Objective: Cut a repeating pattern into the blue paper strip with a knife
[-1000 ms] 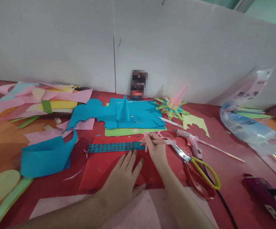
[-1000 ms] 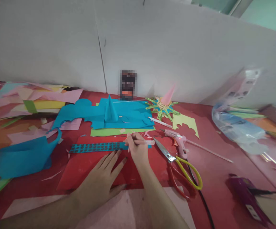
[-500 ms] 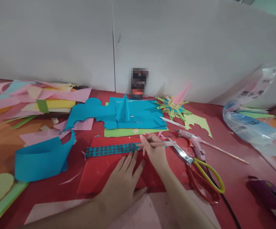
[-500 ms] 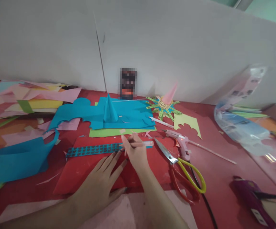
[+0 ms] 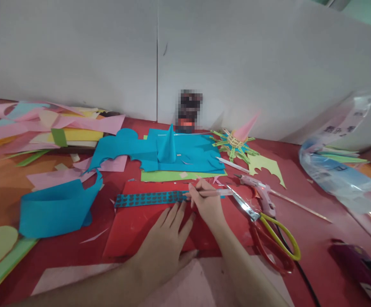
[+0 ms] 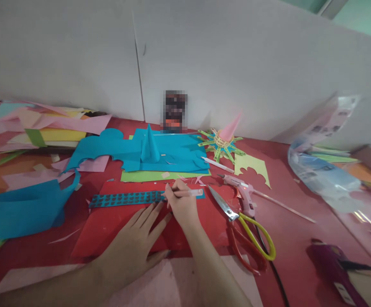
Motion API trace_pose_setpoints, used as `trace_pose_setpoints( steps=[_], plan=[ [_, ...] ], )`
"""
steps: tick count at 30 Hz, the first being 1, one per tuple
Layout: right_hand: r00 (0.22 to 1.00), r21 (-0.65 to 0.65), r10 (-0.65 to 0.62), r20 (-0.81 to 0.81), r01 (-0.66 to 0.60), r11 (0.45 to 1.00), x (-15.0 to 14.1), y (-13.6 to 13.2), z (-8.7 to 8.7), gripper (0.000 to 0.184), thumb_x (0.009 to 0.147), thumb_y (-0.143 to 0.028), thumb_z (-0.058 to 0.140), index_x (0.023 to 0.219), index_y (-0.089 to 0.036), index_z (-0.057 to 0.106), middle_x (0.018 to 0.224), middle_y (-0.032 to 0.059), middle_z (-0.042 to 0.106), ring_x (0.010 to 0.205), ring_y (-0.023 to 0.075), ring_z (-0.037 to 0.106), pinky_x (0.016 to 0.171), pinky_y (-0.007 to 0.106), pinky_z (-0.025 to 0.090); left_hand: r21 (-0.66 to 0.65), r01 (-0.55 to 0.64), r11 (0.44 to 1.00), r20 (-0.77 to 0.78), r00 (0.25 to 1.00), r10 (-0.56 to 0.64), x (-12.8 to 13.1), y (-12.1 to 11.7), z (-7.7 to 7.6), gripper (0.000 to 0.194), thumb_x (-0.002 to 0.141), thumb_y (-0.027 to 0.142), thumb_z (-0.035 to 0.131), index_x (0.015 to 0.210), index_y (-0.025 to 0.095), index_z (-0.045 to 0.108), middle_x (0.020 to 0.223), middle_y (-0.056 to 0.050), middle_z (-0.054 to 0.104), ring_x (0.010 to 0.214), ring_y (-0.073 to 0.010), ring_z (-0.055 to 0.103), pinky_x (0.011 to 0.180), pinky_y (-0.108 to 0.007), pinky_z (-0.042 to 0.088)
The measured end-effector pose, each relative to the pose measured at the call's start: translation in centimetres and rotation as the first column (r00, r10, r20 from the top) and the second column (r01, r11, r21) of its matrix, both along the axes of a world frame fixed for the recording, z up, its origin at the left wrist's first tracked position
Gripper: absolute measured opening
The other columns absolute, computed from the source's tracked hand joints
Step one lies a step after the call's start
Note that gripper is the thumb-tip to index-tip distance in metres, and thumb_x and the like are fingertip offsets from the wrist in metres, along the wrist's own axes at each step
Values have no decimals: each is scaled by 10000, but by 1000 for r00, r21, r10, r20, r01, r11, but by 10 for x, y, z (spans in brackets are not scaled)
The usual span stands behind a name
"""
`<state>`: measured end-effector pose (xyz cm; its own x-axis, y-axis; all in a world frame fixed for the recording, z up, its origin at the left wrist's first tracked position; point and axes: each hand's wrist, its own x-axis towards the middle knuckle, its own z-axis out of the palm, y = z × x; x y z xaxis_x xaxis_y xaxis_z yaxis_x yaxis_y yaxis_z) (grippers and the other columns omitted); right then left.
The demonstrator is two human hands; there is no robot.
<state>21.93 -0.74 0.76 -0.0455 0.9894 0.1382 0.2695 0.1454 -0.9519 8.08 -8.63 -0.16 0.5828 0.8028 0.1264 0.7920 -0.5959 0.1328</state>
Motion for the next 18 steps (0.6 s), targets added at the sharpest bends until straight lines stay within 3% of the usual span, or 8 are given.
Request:
trace_pose_setpoints(
  steps=[18],
  plan=[
    [1000,11,3,24,-3,1000,0,0,4,335,850,-400,531,587,-233,405,434,-51,502,522,152,606,613,267,507,-45,-4,999,28,1000,5,-1,1,2,607,880,535,398,1339,139,427,1397,-190,395,1273,-344,370,1000,-477,324]
  ],
)
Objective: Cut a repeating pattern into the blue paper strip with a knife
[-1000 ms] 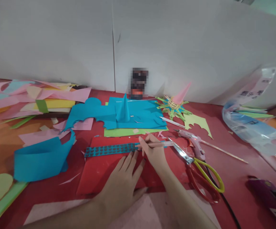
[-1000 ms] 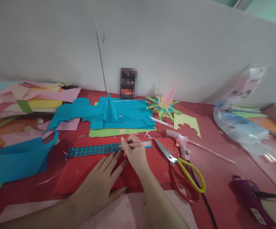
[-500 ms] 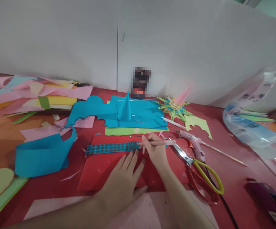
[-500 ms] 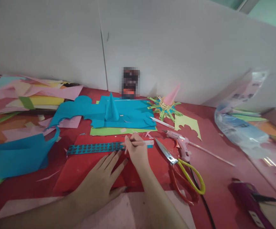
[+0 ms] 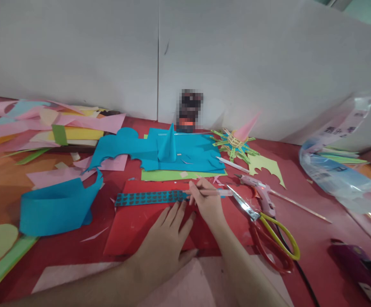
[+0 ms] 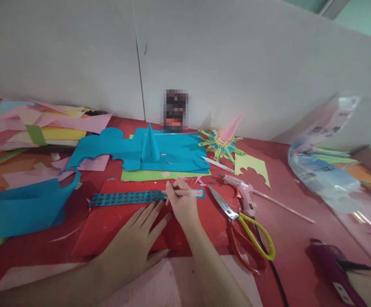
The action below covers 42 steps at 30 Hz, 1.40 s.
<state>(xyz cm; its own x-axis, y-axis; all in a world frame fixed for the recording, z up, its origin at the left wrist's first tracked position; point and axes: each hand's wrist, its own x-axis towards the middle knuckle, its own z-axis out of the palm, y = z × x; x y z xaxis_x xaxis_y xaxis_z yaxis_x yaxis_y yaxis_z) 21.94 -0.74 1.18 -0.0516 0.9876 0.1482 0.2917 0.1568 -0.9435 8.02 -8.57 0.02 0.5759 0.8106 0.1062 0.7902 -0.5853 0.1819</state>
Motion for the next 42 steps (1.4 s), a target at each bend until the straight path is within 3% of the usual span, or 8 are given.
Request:
trace_pose_setpoints(
  steps=[6,15,42],
  plan=[
    [985,-25,-138,-105,136,990,2,1,2,333,842,-393,542,592,-233,393,413,-52,488,559,179,654,530,252,513,30,-1,1000,-31,1000,2,-1,-1,1,590,879,527,403,1332,150,441,1391,-188,406,1250,-340,406,991,-467,344],
    [995,-27,-37,-88,34,999,4,4,-1,342,817,-423,564,594,-240,380,353,-75,428,555,190,665,507,244,518,43,-21,999,-2,1000,21,-1,-1,-2,597,884,537,388,1334,149,437,1403,-205,379,1263,-352,385,994,-471,330],
    [999,15,-25,-25,26,1000,6,3,-2,329,832,-409,540,591,-243,389,388,-55,477,618,202,679,579,275,526,32,-20,999,16,1000,20,-1,-1,-1,601,888,561,341,1331,167,440,1408,-155,394,1273,-319,370,1021,-457,281]
  ],
)
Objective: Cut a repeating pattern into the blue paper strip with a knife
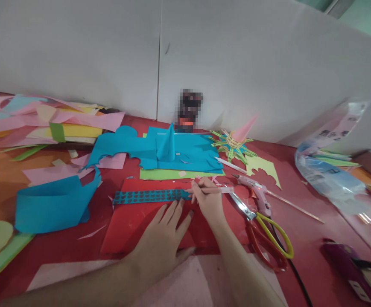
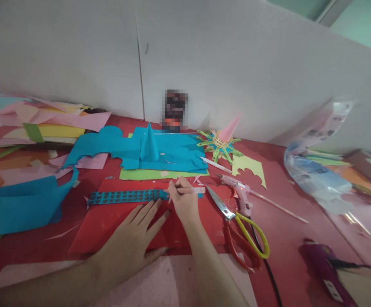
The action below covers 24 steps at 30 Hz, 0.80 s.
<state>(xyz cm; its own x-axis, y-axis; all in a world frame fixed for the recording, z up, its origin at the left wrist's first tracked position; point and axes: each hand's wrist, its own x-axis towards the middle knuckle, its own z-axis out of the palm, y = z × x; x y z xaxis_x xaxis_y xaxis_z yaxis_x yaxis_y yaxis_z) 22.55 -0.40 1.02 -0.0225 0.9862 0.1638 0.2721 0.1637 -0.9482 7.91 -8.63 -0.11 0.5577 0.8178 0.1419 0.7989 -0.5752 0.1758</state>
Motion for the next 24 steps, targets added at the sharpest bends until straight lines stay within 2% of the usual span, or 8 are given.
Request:
trace_pose_setpoints(
  steps=[12,16,24],
  plan=[
    [1000,-6,25,15,-25,1000,0,0,1,322,832,-418,551,602,-234,423,410,-53,509,542,165,629,678,302,535,11,1,1000,9,1000,-2,0,0,-2,590,888,548,351,1320,158,448,1398,-171,401,1268,-329,372,1022,-465,264],
    [999,1,46,-7,-46,999,0,1,0,324,829,-401,555,593,-236,408,399,-64,493,500,160,616,659,307,540,18,3,1000,-15,1000,-3,0,0,-1,597,886,558,349,1325,165,443,1404,-176,392,1269,-333,373,1011,-465,283],
    [1000,-4,2,5,-2,1000,0,1,-4,302,826,-326,532,582,-243,375,385,-61,464,590,198,674,563,273,526,-15,4,1000,-16,1000,-4,0,-1,-1,600,885,551,363,1342,166,424,1419,-171,371,1277,-332,364,1022,-463,279]
  ],
)
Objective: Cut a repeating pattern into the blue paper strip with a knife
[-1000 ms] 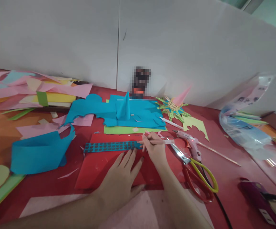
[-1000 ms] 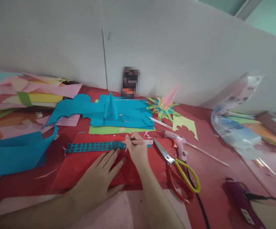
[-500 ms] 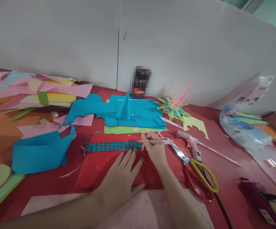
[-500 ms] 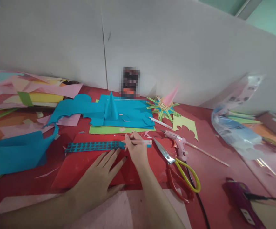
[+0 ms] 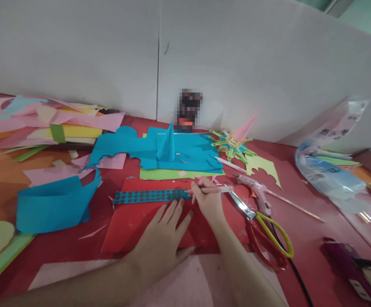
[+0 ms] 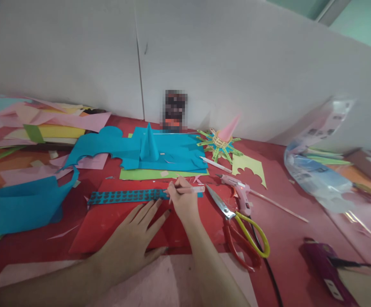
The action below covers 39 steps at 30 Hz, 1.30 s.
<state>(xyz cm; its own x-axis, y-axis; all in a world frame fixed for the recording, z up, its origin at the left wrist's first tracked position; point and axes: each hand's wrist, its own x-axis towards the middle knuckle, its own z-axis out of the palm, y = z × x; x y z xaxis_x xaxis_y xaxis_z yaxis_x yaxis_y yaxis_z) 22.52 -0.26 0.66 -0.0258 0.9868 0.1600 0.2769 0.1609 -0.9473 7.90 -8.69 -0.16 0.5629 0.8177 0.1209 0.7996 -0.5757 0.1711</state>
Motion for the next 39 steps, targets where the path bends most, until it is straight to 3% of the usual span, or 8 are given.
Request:
trace_pose_setpoints(
  steps=[8,21,39],
  plan=[
    [998,16,-41,-37,42,999,0,0,1,291,820,-327,525,581,-237,384,354,-69,457,539,182,665,519,245,519,14,5,1000,-25,1000,-5,-1,1,0,606,887,557,355,1342,164,427,1400,-185,394,1267,-343,379,1007,-478,305],
    [999,29,-45,11,44,999,-1,-1,3,308,837,-312,522,578,-235,374,403,-72,464,484,143,605,579,254,519,13,4,1000,-13,1000,-4,0,1,1,595,880,550,377,1332,166,437,1404,-178,390,1265,-332,382,1014,-470,287],
    [999,13,-22,-23,23,1000,-1,-2,2,315,827,-352,540,579,-240,382,370,-61,476,536,178,655,544,253,528,39,3,999,-25,1000,-2,-1,1,-1,594,880,551,375,1333,171,436,1400,-174,399,1255,-332,395,1002,-471,305]
  ],
)
